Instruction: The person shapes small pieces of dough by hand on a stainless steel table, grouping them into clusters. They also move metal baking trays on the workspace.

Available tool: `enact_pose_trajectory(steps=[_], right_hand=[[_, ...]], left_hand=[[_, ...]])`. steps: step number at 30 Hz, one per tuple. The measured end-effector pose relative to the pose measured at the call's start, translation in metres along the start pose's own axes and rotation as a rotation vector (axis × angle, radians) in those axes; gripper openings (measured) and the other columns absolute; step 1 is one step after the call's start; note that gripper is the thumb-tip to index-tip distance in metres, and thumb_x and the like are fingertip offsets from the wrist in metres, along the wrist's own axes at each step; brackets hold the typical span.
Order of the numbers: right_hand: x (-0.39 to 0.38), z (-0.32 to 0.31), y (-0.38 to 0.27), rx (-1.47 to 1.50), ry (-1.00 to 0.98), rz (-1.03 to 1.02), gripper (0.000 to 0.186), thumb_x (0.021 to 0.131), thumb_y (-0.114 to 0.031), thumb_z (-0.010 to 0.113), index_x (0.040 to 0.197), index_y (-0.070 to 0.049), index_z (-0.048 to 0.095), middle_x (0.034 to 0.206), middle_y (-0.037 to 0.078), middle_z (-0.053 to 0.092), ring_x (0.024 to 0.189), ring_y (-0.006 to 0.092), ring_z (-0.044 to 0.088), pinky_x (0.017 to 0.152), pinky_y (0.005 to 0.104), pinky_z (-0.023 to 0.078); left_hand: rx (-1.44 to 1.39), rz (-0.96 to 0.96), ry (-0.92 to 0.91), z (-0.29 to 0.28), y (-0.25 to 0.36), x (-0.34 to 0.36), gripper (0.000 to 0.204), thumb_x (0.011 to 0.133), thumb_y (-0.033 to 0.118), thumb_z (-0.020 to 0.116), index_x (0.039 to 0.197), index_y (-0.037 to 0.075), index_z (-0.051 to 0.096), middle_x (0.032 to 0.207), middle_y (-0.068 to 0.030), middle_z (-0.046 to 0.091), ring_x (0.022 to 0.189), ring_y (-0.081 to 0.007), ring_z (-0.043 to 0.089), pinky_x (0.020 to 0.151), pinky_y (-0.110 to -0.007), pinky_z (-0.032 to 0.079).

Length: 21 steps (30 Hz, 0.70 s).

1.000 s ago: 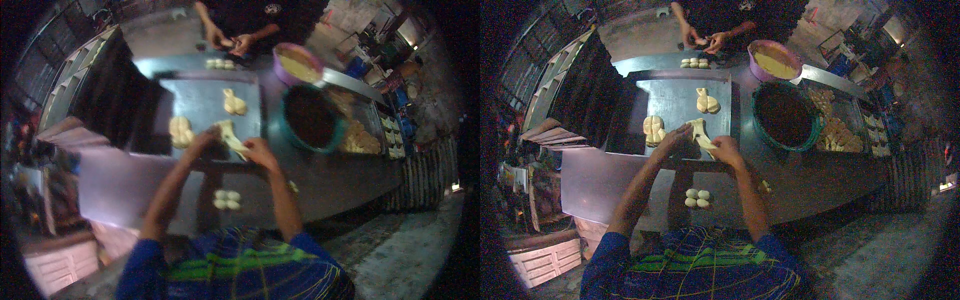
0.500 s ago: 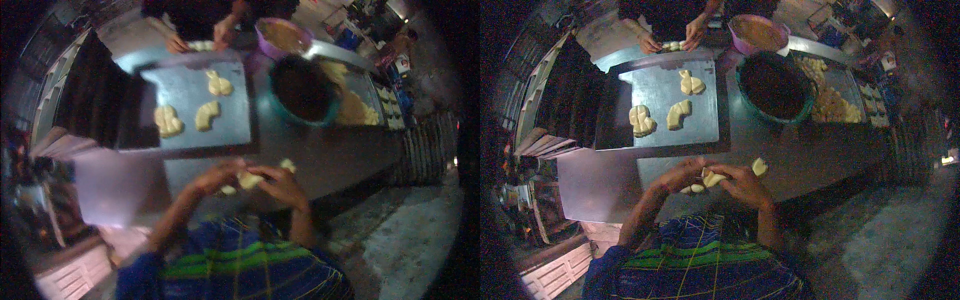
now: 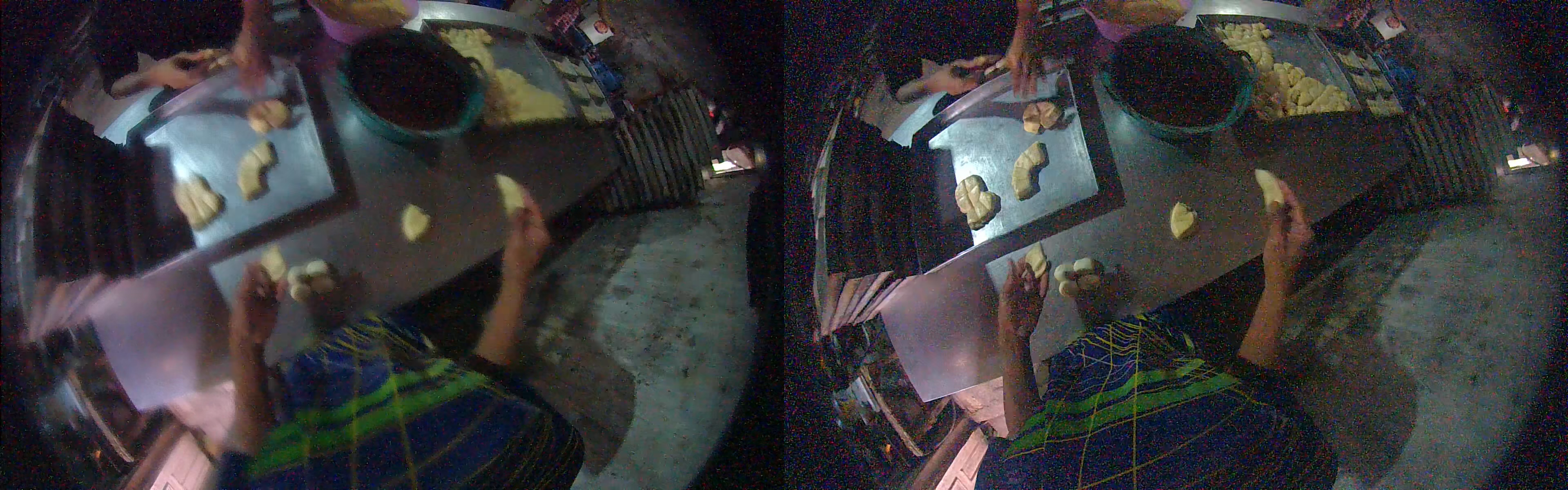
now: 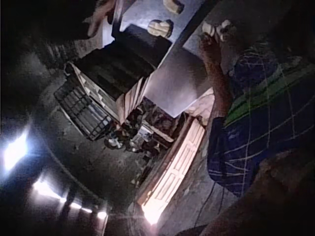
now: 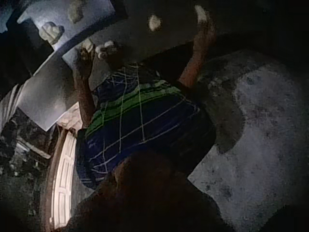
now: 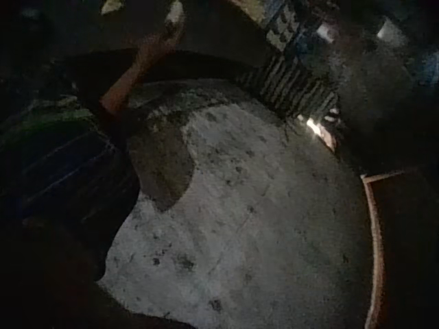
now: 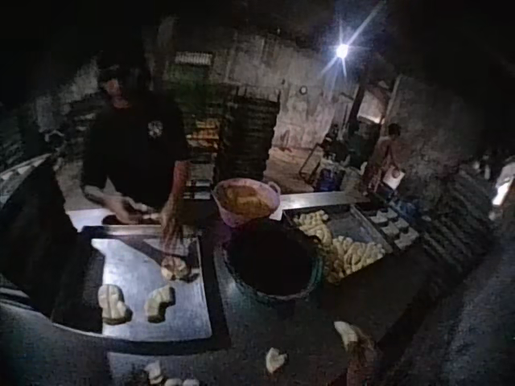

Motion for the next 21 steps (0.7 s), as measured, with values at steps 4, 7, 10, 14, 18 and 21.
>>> enact_pose_trajectory(steps=[4, 7, 10, 14, 18, 21], right_hand=[[-0.007, 0.035, 0.072, -0.29, -0.066, -0.068, 0.028, 0.093, -0.008, 0.056, 0.12, -0.002, 0.063, 0.122, 0.014, 0.063, 0.11, 0.028, 0.059, 0.098, 0.0389, 0.044], [-0.042, 0.061, 0.09, -0.792, 0.014, -0.386, 0.029, 0.092, -0.005, 0.056, 0.12, -0.003, 0.063, 0.121, 0.014, 0.063, 0.109, 0.0266, 0.06, 0.096, 0.0384, 0.046], [-0.057, 0.093, 0.038, -0.463, -0.255, -0.043, 0.034, 0.088, -0.005, 0.062, 0.122, -0.005, 0.062, 0.117, 0.013, 0.064, 0.108, 0.0272, 0.061, 0.095, 0.0386, 0.047], [-0.097, 0.14, -0.028, 0.164, -0.474, 0.2, 0.041, 0.083, -0.01, 0.07, 0.123, -0.005, 0.062, 0.111, 0.012, 0.065, 0.1, 0.0266, 0.064, 0.087, 0.0364, 0.05], [-0.109, 0.156, -0.07, 0.119, -0.394, -0.205, 0.044, 0.08, -0.011, 0.075, 0.123, -0.006, 0.062, 0.11, 0.01, 0.065, 0.094, 0.0224, 0.065, 0.082, 0.032, 0.052], [-0.106, 0.162, -0.08, 0.129, -0.462, -0.139, 0.044, 0.081, -0.012, 0.075, 0.123, -0.005, 0.062, 0.11, 0.01, 0.066, 0.096, 0.0216, 0.066, 0.084, 0.032, 0.052]], left_hand=[[-0.19, -0.157, -0.225, 0.04, -0.005, -0.012, 0.045, 0.097, 0.036, 0.055, 0.126, 0.002, 0.051, 0.13, -0.0202, 0.053, 0.119, -0.0282, 0.053, 0.098, -0.032, 0.051], [-0.174, -0.149, -0.295, 0.064, -0.026, -0.012, 0.042, 0.097, 0.035, 0.055, 0.126, 0.004, 0.052, 0.13, -0.0178, 0.053, 0.116, -0.0282, 0.055, 0.099, -0.035, 0.05], [-0.17, -0.146, -0.323, 0.065, -0.032, -0.003, 0.044, 0.097, 0.038, 0.054, 0.13, 0.009, 0.05, 0.131, -0.0148, 0.053, 0.116, -0.0302, 0.055, 0.102, -0.043, 0.045], [-0.14, -0.102, -0.343, 0.09, -0.049, -0.009, 0.053, 0.097, 0.051, 0.047, 0.136, 0.015, 0.045, 0.136, -0.0113, 0.049, 0.123, -0.0314, 0.048, 0.104, -0.048, 0.039], [0.041, 0.01, -0.345, 0.103, -0.052, -0.016, 0.053, 0.098, 0.053, 0.042, 0.134, 0.015, 0.046, 0.131, -0.0096, 0.051, 0.116, -0.0274, 0.051, 0.101, -0.047, 0.038], [0.276, 0.056, -0.36, 0.107, -0.049, -0.018, 0.053, 0.099, 0.053, 0.039, 0.134, 0.014, 0.046, 0.129, -0.01, 0.052, 0.113, -0.0252, 0.051, 0.102, -0.047, 0.037]])
Point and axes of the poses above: each hand's wrist, its own x-axis towards the middle knuckle, its own z-axis out of the palm, y = z × x, the point moved 3 cm from there along x, towards the middle knuckle
